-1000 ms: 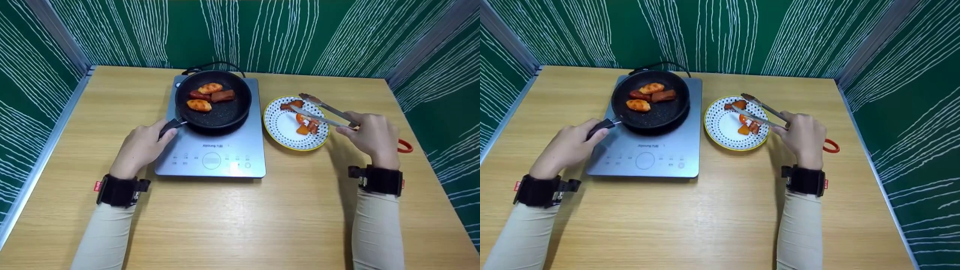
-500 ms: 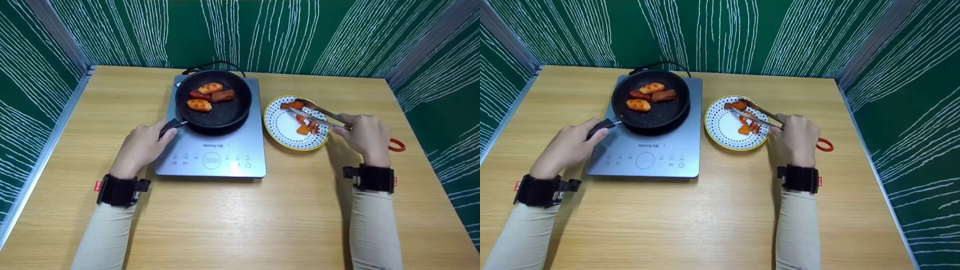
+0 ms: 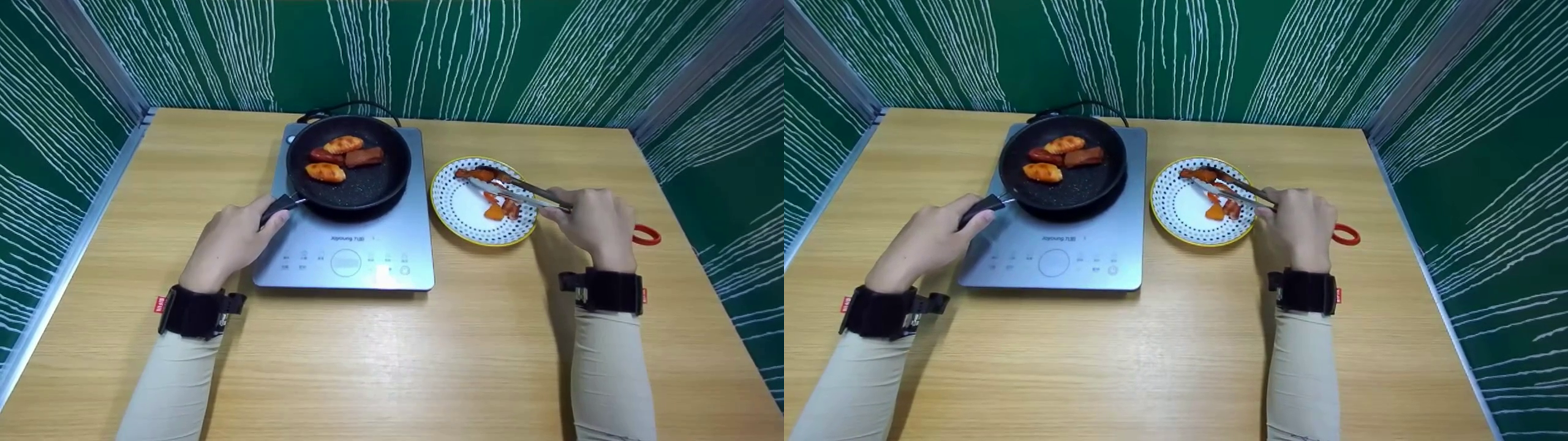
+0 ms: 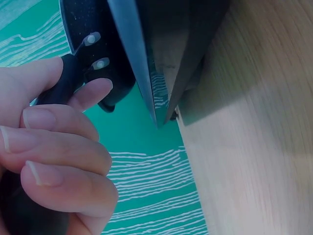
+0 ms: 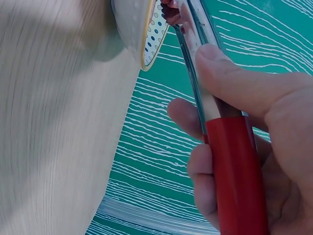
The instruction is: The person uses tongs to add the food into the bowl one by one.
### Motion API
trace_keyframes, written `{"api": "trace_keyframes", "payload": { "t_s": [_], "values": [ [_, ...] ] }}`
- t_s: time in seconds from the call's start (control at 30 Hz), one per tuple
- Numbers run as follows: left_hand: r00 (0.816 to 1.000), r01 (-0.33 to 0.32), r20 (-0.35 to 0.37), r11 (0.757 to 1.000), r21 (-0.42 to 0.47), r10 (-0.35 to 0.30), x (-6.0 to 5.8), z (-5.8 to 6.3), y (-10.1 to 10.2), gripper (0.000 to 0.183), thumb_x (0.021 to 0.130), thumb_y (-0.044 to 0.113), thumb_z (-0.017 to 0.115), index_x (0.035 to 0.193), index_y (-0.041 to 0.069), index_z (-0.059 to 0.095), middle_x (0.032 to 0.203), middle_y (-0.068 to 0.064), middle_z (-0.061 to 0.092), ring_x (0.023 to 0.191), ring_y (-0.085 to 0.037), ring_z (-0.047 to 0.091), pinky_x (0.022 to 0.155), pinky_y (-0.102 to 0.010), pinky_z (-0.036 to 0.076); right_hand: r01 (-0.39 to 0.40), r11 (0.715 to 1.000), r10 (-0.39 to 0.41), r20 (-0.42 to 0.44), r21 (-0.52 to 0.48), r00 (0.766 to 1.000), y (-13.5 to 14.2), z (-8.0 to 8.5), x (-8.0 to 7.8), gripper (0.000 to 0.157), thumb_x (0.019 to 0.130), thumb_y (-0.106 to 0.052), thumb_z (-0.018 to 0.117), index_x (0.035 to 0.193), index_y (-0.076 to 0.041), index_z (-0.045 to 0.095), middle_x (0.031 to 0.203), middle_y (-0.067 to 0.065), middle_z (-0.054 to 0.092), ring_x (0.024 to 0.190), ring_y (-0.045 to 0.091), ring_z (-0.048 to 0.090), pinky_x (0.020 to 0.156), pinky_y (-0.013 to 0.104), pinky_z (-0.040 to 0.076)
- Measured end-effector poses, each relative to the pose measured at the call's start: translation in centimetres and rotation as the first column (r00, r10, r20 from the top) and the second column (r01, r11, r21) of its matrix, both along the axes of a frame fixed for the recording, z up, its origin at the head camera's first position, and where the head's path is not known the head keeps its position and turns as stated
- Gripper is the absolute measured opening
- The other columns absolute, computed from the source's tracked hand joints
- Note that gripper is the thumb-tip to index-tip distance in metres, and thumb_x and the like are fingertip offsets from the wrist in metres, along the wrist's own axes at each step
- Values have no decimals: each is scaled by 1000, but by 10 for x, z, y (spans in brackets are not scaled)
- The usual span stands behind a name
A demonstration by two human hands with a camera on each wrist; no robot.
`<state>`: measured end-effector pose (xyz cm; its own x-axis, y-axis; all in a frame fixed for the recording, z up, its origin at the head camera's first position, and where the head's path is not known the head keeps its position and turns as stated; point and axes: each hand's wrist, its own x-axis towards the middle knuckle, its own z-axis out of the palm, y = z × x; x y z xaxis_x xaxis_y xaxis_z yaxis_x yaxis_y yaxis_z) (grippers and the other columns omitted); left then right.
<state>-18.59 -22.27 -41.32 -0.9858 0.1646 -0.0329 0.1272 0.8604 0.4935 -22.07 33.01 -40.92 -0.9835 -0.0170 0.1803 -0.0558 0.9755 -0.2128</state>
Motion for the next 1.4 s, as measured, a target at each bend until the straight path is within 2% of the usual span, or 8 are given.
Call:
{"api": "trace_keyframes", "payload": {
  "t_s": [0.47,0.77,0.97,1.13,1.4],
  "values": [
    [1000,-7,8,1000,7,7,1,1,1,37,112,46,50,132,16,59,92,-12,57,83,-31,56,68,-40,35,-9,1000,9,-9,17,1000,0,3,1,41,95,-34,83,132,-16,76,76,13,59,68,34,46,60,43,27],
    [999,24,-39,999,-31,-25,0,1,-1,37,113,47,49,122,13,59,83,-10,51,78,-32,54,66,-40,33,-21,1000,22,-54,17,998,0,3,1,42,93,-33,85,131,-16,76,73,14,62,61,33,41,55,42,24],
    [1000,18,-23,1000,-26,-18,0,2,-1,40,112,50,47,125,14,59,86,-11,53,79,-31,55,66,-40,34,-10,1000,10,-70,-1,998,-3,6,3,45,94,-35,83,133,-14,74,67,12,53,59,32,38,57,42,24],
    [1000,10,-14,1000,-18,-10,0,1,0,41,112,50,47,127,14,60,88,-12,55,81,-31,55,67,-40,34,-26,999,23,-143,-20,989,-9,13,6,43,94,-37,83,131,-15,76,66,13,54,56,31,38,53,41,23],
    [1000,0,7,1000,-11,0,0,2,0,39,112,49,48,128,14,59,87,-11,54,80,-31,55,67,-40,34,-80,996,65,-283,-41,957,-25,25,12,41,94,-36,84,128,-15,77,70,15,65,54,28,39,51,40,21]
  ]
}}
